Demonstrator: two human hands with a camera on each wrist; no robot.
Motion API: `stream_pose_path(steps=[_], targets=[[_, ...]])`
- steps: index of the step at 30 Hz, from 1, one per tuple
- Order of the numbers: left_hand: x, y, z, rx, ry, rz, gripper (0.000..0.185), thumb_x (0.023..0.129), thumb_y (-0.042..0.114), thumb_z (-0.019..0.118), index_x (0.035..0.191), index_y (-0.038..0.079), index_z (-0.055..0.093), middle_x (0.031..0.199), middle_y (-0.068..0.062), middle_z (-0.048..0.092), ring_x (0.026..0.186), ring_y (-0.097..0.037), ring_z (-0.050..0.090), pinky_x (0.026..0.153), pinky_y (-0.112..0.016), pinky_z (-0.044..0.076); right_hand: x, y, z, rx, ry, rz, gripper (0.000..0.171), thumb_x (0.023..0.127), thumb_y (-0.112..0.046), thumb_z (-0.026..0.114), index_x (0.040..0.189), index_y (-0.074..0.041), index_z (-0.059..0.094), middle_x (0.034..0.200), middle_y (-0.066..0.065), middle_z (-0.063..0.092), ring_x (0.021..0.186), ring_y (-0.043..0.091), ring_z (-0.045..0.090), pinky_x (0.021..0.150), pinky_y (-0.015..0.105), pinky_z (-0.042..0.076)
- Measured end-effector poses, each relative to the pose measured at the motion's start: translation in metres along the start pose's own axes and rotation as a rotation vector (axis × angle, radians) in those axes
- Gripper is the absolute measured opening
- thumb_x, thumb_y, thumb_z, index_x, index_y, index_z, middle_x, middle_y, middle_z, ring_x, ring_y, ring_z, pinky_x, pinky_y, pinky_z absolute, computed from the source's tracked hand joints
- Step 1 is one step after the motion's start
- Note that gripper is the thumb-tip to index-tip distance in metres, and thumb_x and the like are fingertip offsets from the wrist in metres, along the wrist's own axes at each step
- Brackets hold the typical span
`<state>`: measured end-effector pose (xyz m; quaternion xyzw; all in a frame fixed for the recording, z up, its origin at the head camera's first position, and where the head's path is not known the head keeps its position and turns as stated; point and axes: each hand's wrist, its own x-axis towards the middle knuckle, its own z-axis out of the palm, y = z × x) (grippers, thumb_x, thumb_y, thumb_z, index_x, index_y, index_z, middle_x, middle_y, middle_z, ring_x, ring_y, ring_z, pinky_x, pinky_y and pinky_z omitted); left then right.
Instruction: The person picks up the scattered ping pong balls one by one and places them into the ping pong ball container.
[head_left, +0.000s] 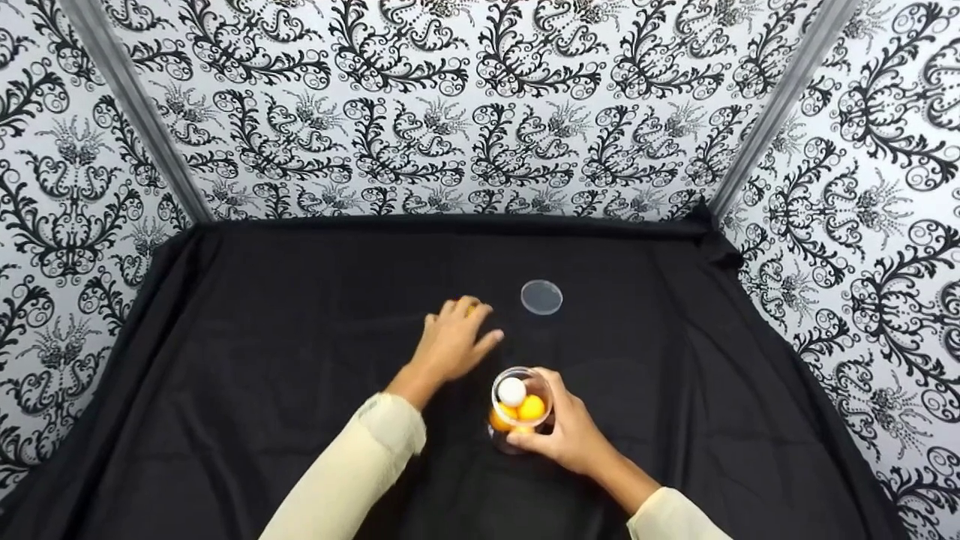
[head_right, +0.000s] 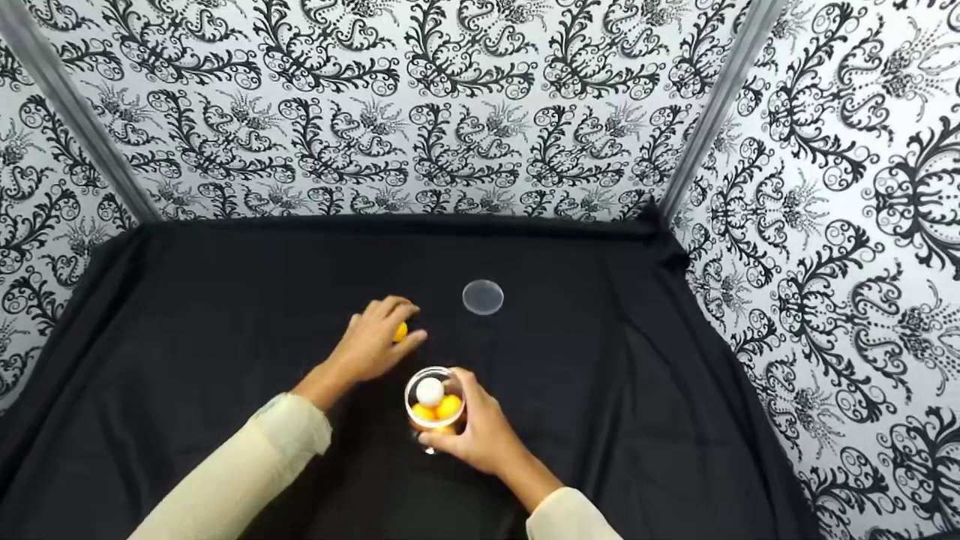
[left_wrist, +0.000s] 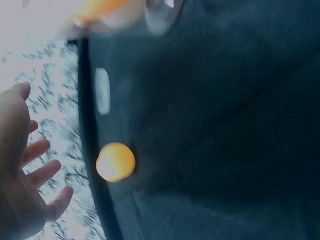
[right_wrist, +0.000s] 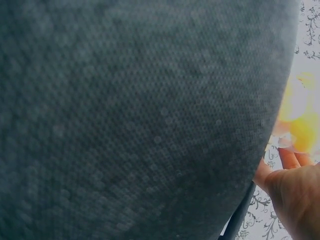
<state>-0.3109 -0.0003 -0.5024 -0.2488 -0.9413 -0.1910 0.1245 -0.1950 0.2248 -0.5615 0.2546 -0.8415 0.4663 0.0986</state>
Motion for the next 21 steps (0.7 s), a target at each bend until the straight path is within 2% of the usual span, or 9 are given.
stream_pose_path(steps=[6,12,16,21], targets=[[0.029,-0.018,0.015,0.009,-0.052,-0.155,0.048,0.099,0.049,0.058,0.139,0.022,0.06,0.146,-0.005,0.053,0.131,-0.033,0.052,0.095,-0.063,0.045,0.001,-0.002,0.0,0.012,-0.003,0.007,0.086,0.078,-0.038,0.089,0.146,-0.017,0.04,0.127,0.003,0.068,0.113,0.017,0.067,0.085,0.027,0.059],[0.051,-0.023,0.028,0.046,-0.15,-0.263,0.048,0.102,0.046,0.054,0.146,0.026,0.055,0.151,-0.011,0.049,0.136,-0.037,0.048,0.102,-0.067,0.04,0.001,-0.003,0.0,-0.004,0.021,0.004,0.085,0.077,-0.037,0.09,0.144,-0.017,0.042,0.127,-0.002,0.07,0.111,0.016,0.068,0.088,0.027,0.057],[0.057,-0.025,0.034,0.079,-0.178,-0.322,0.046,0.103,0.042,0.054,0.145,0.025,0.054,0.149,-0.015,0.05,0.135,-0.038,0.048,0.105,-0.067,0.038,0.0,-0.007,0.002,-0.015,0.043,0.009,0.086,0.073,-0.03,0.092,0.143,-0.013,0.044,0.125,-0.003,0.07,0.108,0.019,0.068,0.086,0.029,0.056],[0.057,-0.029,0.045,0.113,-0.198,-0.355,0.04,0.101,0.035,0.059,0.139,0.021,0.059,0.14,-0.017,0.056,0.131,-0.038,0.053,0.103,-0.067,0.04,0.001,-0.02,-0.001,-0.002,0.059,0.012,0.087,0.069,-0.018,0.094,0.141,-0.002,0.046,0.122,0.006,0.071,0.106,0.027,0.069,0.086,0.033,0.057]])
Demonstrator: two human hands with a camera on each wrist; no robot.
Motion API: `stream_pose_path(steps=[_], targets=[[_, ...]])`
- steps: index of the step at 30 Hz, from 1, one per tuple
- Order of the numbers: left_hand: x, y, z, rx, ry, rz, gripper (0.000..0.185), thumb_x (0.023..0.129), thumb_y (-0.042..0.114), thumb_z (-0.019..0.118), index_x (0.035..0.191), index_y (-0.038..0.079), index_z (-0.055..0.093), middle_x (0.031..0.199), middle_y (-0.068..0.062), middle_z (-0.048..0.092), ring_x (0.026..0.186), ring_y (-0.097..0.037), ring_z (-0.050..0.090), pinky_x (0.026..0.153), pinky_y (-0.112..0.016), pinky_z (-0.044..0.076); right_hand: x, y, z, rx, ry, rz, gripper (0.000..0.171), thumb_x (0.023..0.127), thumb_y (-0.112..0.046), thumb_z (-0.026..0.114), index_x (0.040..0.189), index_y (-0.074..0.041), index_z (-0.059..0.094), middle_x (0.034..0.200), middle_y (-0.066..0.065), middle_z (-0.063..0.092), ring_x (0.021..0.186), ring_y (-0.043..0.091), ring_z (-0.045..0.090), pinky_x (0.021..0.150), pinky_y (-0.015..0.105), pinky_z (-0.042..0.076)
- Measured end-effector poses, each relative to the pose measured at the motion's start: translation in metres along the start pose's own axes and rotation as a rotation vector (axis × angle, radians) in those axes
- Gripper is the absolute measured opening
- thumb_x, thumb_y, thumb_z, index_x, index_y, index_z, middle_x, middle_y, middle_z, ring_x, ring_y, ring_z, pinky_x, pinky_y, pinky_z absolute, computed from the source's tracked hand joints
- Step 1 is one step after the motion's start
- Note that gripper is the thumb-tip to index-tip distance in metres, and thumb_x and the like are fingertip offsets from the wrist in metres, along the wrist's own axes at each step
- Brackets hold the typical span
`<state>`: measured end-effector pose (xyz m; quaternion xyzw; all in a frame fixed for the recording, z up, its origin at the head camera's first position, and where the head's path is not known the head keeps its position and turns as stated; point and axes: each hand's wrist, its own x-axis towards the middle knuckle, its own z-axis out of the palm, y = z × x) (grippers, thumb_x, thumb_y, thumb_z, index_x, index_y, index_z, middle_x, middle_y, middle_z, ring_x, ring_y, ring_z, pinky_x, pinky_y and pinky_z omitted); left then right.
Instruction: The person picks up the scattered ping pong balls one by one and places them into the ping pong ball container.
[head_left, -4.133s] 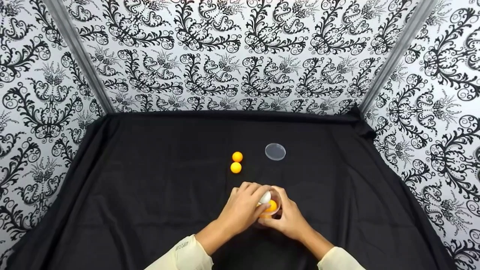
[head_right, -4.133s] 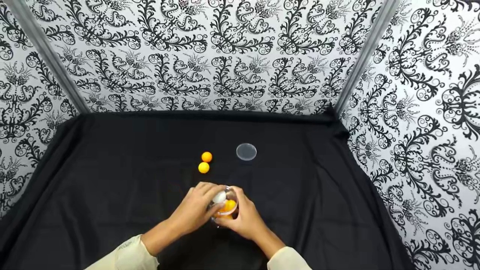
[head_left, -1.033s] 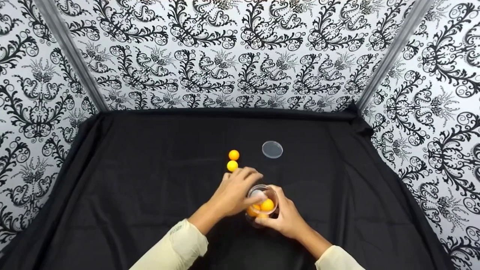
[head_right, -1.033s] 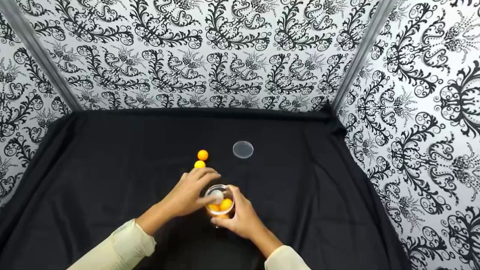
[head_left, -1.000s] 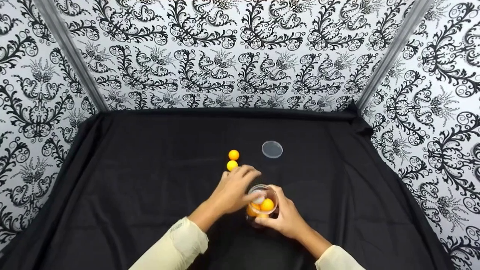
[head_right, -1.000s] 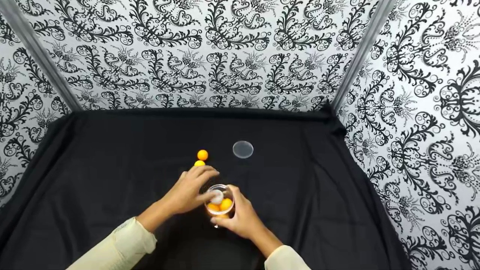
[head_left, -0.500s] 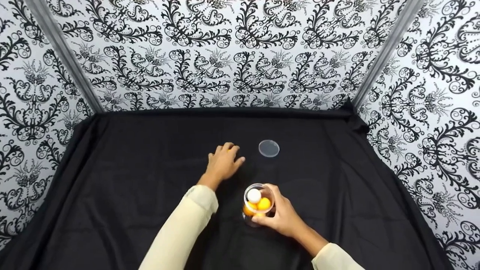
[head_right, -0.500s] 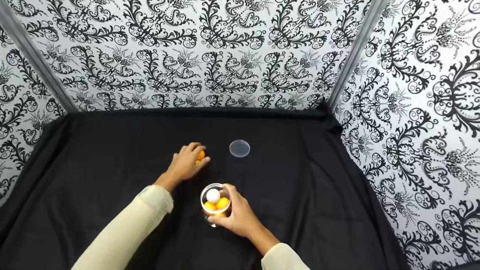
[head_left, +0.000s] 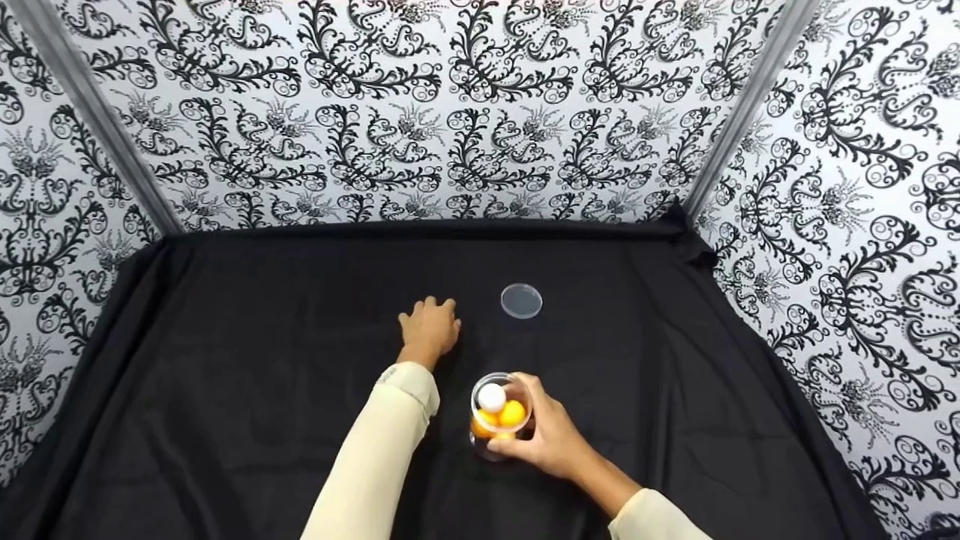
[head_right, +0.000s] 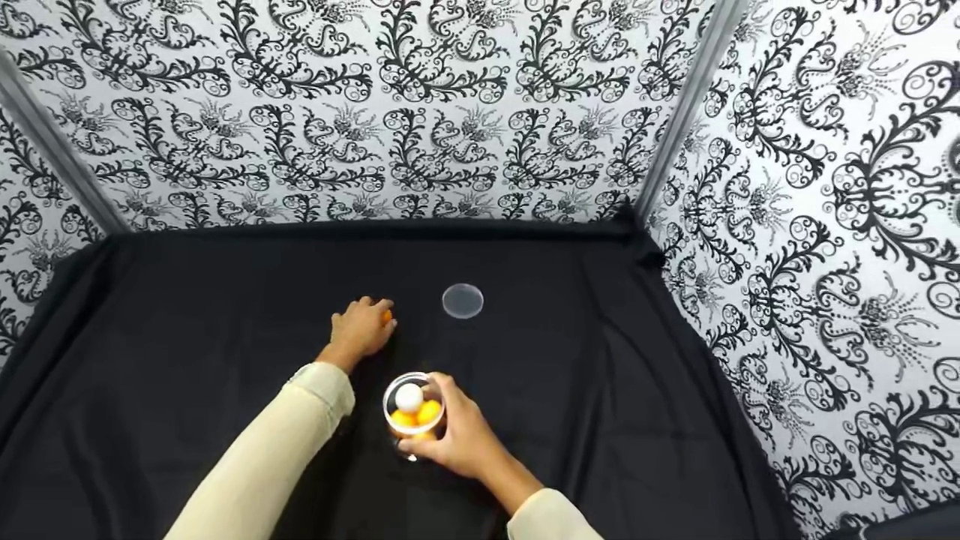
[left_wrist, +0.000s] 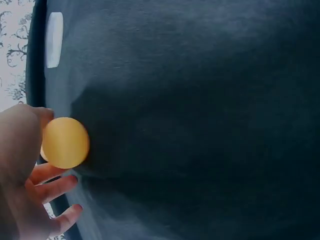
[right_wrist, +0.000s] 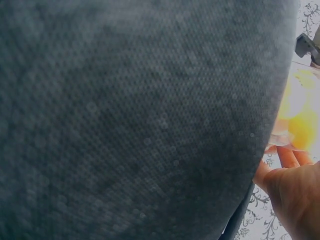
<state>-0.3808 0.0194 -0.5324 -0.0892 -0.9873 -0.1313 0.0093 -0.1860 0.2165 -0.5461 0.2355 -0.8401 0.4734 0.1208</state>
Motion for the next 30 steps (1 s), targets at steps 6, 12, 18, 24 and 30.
stream_pose_path(steps=[6,12,18,24,30], targets=[[-0.003,-0.005,0.009,0.014,0.044,0.016,0.031,0.101,0.025,0.063,0.132,0.019,0.064,0.132,-0.015,0.059,0.128,-0.036,0.055,0.101,-0.065,0.042,0.004,-0.024,-0.007,0.029,-0.007,-0.011,0.083,0.07,-0.013,0.092,0.137,0.006,0.046,0.119,0.014,0.071,0.105,0.03,0.07,0.085,0.033,0.059],[-0.008,-0.005,0.013,-0.004,0.107,0.037,0.024,0.1,0.022,0.064,0.124,0.017,0.066,0.124,-0.014,0.062,0.121,-0.035,0.058,0.096,-0.064,0.044,0.003,-0.028,-0.01,0.03,-0.008,-0.007,0.082,0.071,-0.014,0.091,0.137,0.005,0.047,0.12,0.013,0.071,0.105,0.03,0.069,0.086,0.033,0.058],[-0.011,-0.005,0.015,0.004,0.122,0.041,0.022,0.1,0.024,0.065,0.121,0.017,0.066,0.121,-0.012,0.063,0.119,-0.034,0.059,0.095,-0.063,0.044,0.003,-0.026,-0.009,0.035,-0.018,-0.014,0.082,0.072,-0.014,0.091,0.137,0.005,0.046,0.121,0.015,0.071,0.104,0.032,0.069,0.084,0.033,0.059],[-0.01,-0.008,0.016,0.005,0.161,0.07,0.017,0.099,0.025,0.066,0.113,0.016,0.066,0.115,-0.012,0.063,0.113,-0.035,0.062,0.091,-0.064,0.044,0.003,-0.025,-0.008,0.063,-0.022,-0.01,0.082,0.072,-0.012,0.09,0.138,0.005,0.045,0.12,0.015,0.07,0.104,0.033,0.069,0.08,0.034,0.06],[-0.012,-0.005,0.009,0.022,0.172,0.106,0.016,0.1,0.026,0.064,0.114,0.018,0.066,0.114,-0.011,0.063,0.112,-0.033,0.062,0.091,-0.063,0.044,0.003,-0.026,-0.008,0.064,-0.022,0.004,0.082,0.072,-0.013,0.09,0.139,0.004,0.046,0.121,0.015,0.07,0.104,0.032,0.069,0.083,0.034,0.06]])
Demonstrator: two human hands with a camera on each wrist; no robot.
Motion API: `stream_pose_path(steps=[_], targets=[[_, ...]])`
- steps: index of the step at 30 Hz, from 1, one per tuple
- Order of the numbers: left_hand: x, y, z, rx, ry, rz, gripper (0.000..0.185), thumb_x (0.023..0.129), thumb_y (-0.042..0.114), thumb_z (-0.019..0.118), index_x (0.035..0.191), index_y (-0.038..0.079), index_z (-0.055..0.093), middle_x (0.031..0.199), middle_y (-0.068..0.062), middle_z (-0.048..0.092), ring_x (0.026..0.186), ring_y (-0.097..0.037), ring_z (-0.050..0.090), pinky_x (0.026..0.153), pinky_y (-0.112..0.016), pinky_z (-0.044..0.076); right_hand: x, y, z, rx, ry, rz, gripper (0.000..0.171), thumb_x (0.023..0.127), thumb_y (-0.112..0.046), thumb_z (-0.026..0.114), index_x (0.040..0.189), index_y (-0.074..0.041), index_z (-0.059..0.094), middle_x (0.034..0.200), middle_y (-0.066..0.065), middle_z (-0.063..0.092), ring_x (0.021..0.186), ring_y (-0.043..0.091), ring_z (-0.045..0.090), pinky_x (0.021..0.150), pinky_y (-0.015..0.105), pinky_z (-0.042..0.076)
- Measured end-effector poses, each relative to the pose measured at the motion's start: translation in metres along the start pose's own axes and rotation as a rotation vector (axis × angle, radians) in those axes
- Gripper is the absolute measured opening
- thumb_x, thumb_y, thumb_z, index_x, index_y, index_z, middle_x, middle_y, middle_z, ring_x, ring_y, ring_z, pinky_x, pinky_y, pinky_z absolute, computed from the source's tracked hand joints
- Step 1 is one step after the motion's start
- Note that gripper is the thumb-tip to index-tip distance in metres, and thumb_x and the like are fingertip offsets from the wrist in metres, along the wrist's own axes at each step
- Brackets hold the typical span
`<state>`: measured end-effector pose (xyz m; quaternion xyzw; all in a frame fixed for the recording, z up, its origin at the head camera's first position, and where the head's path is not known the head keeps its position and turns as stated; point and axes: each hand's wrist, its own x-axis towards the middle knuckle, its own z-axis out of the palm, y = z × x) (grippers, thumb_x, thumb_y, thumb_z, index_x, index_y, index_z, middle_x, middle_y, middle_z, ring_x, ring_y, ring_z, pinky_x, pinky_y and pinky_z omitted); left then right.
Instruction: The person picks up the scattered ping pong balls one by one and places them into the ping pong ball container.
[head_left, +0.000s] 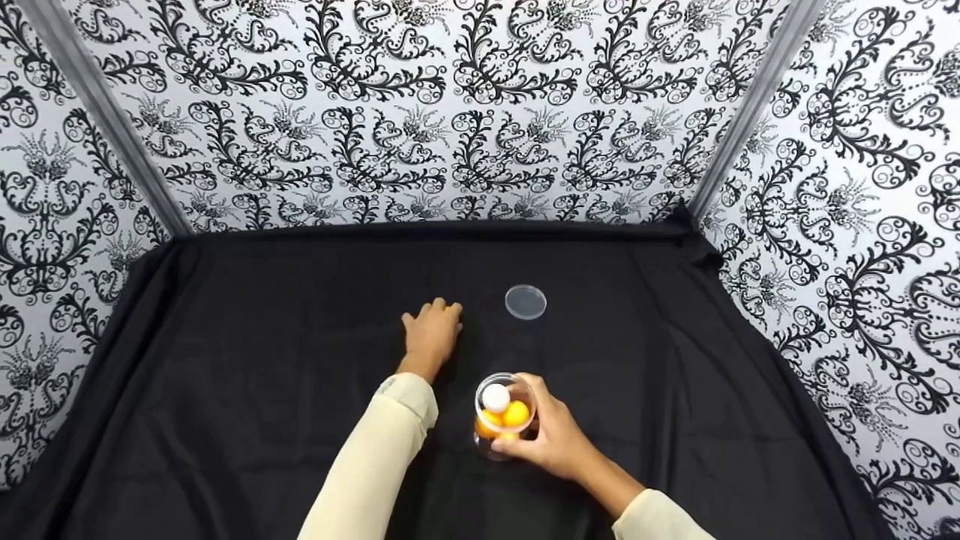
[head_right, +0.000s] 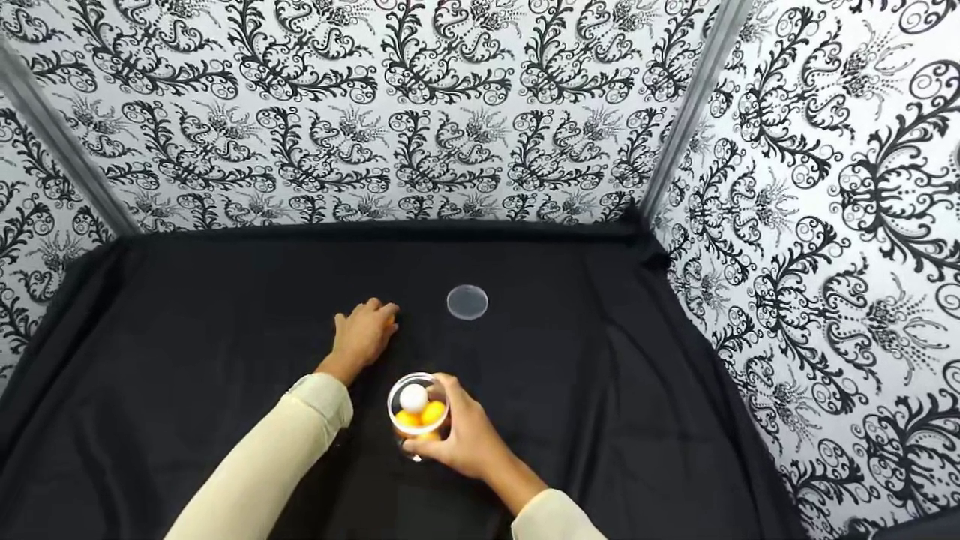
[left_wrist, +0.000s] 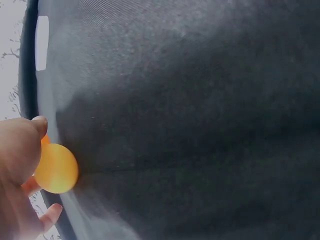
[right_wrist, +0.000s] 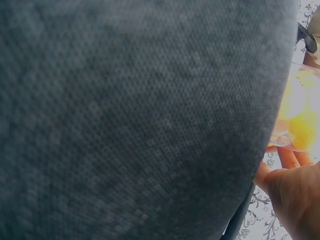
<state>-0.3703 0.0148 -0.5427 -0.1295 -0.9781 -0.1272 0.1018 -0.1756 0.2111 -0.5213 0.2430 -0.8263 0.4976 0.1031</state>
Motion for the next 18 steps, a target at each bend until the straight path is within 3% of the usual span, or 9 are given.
stream_pose_path(steps=[4,11,18], targets=[[-0.002,0.004,-0.011,0.0,0.023,0.064,0.018,0.1,0.027,0.064,0.116,0.02,0.065,0.113,-0.01,0.063,0.109,-0.033,0.063,0.088,-0.061,0.045,0.0,-0.001,0.001,0.0,-0.004,0.012,0.082,0.072,-0.014,0.09,0.139,0.003,0.046,0.122,0.014,0.07,0.105,0.032,0.069,0.084,0.034,0.059],[-0.014,0.008,-0.035,0.015,0.105,0.232,0.025,0.1,0.028,0.064,0.125,0.023,0.064,0.113,-0.007,0.063,0.106,-0.03,0.063,0.084,-0.057,0.045,-0.003,0.04,0.007,-0.047,-0.039,0.014,0.086,0.076,-0.035,0.089,0.145,-0.014,0.042,0.128,-0.001,0.069,0.111,0.016,0.067,0.088,0.028,0.057],[-0.039,0.015,-0.063,-0.031,0.179,0.366,0.031,0.099,0.031,0.065,0.13,0.024,0.065,0.113,-0.004,0.065,0.103,-0.027,0.063,0.082,-0.053,0.046,-0.003,0.042,0.005,-0.055,-0.028,-0.005,0.087,0.076,-0.035,0.09,0.144,-0.01,0.042,0.127,0.0,0.069,0.111,0.017,0.068,0.086,0.027,0.058]])
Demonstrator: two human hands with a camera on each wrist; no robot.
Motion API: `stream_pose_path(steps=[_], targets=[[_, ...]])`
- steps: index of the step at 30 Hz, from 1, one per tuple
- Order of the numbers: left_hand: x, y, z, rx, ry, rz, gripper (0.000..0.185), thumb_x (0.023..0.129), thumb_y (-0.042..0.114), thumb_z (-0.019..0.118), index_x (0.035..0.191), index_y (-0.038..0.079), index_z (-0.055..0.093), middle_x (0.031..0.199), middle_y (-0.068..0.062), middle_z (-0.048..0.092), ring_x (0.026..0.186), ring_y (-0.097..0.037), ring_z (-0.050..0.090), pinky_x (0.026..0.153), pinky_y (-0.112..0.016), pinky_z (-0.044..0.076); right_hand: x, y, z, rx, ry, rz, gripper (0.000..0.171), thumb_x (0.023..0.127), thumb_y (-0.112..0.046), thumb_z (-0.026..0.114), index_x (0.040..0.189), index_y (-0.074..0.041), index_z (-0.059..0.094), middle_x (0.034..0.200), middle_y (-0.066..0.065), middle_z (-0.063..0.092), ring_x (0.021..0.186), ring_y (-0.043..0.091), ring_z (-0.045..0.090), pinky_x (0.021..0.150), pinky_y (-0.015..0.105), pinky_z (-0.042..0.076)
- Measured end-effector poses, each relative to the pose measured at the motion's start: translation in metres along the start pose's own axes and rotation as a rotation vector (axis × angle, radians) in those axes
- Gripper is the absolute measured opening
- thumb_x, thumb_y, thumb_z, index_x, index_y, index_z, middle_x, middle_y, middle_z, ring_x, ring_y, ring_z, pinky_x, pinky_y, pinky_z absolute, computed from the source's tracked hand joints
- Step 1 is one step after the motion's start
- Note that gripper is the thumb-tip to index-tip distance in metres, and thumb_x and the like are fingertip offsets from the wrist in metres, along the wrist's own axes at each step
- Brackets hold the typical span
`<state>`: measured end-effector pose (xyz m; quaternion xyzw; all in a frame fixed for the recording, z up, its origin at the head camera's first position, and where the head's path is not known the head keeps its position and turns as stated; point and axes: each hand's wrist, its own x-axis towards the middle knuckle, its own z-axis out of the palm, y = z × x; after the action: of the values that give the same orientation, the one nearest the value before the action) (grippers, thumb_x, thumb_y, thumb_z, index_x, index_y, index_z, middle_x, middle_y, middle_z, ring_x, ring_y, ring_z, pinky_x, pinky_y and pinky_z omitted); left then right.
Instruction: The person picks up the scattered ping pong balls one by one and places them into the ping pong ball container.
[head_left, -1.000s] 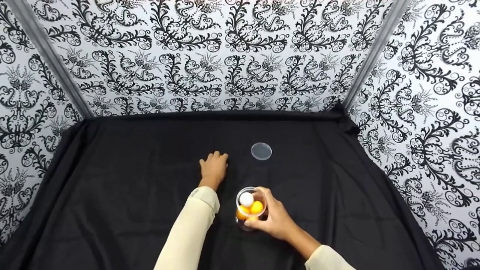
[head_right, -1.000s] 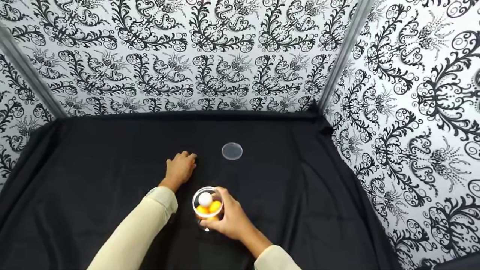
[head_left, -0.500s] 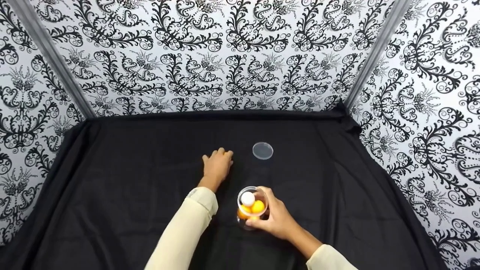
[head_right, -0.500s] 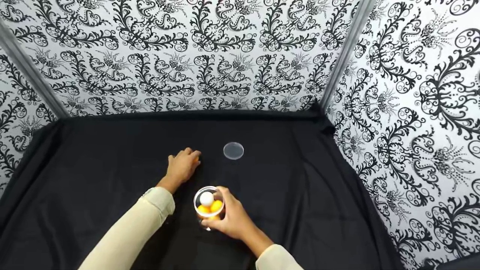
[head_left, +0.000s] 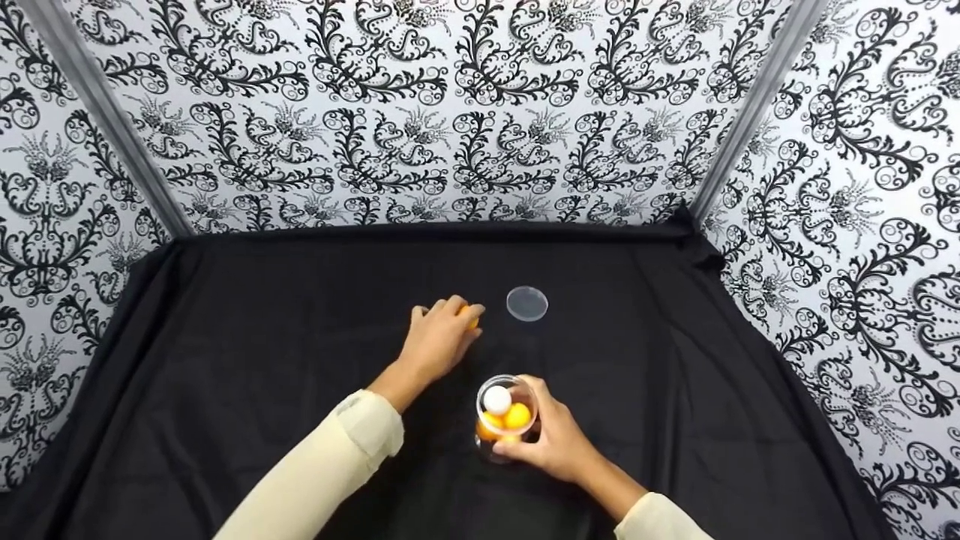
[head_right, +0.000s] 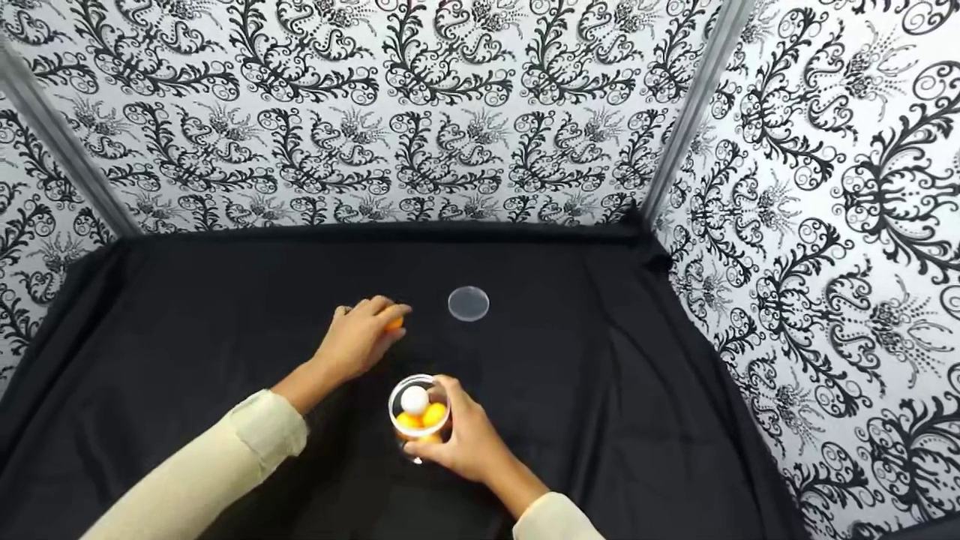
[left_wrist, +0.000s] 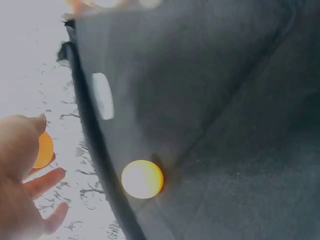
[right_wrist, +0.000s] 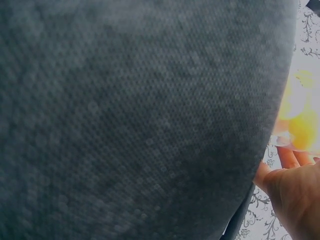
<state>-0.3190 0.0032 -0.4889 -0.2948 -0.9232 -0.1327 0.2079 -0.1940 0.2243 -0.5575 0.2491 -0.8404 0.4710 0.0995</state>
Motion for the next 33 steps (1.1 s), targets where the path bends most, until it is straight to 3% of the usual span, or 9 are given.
stream_pose_path(steps=[8,16,25,29,33], targets=[[-0.025,0.017,-0.031,-0.028,0.028,0.136,0.034,0.097,0.034,0.069,0.13,0.027,0.066,0.116,0.002,0.065,0.103,-0.022,0.063,0.083,-0.049,0.047,-0.001,0.0,0.001,0.014,0.037,-0.034,0.091,0.07,-0.027,0.094,0.145,-0.014,0.043,0.124,0.001,0.07,0.106,0.023,0.069,0.082,0.028,0.058],[-0.049,0.045,-0.053,-0.095,0.019,0.238,0.038,0.096,0.028,0.071,0.133,0.03,0.064,0.121,0.004,0.065,0.107,-0.019,0.063,0.084,-0.043,0.049,0.0,0.0,-0.001,-0.011,-0.012,-0.021,0.088,0.077,-0.039,0.089,0.145,-0.015,0.039,0.127,0.004,0.068,0.108,0.018,0.068,0.085,0.028,0.059],[-0.071,0.075,-0.046,-0.103,0.049,0.339,0.04,0.088,0.027,0.08,0.125,0.032,0.065,0.119,0.007,0.064,0.107,-0.016,0.061,0.082,-0.041,0.046,-0.001,0.001,-0.002,-0.021,-0.014,-0.015,0.088,0.078,-0.042,0.088,0.147,-0.02,0.038,0.128,0.004,0.064,0.097,0.011,0.07,0.077,0.028,0.06],[-0.077,0.077,-0.04,-0.085,0.038,0.336,0.041,0.089,0.03,0.079,0.127,0.033,0.064,0.123,0.008,0.065,0.109,-0.015,0.06,0.083,-0.04,0.047,-0.002,0.002,-0.002,-0.005,-0.012,-0.014,0.088,0.079,-0.04,0.088,0.148,-0.02,0.038,0.135,0.006,0.06,0.099,0.012,0.07,0.078,0.03,0.061],[-0.08,0.076,-0.037,-0.081,0.044,0.322,0.041,0.09,0.031,0.078,0.129,0.033,0.064,0.124,0.008,0.064,0.111,-0.015,0.06,0.083,-0.039,0.047,-0.001,0.001,-0.001,0.005,-0.016,0.019,0.088,0.078,-0.042,0.088,0.148,-0.027,0.038,0.139,-0.001,0.058,0.103,0.012,0.07,0.081,0.029,0.061]])
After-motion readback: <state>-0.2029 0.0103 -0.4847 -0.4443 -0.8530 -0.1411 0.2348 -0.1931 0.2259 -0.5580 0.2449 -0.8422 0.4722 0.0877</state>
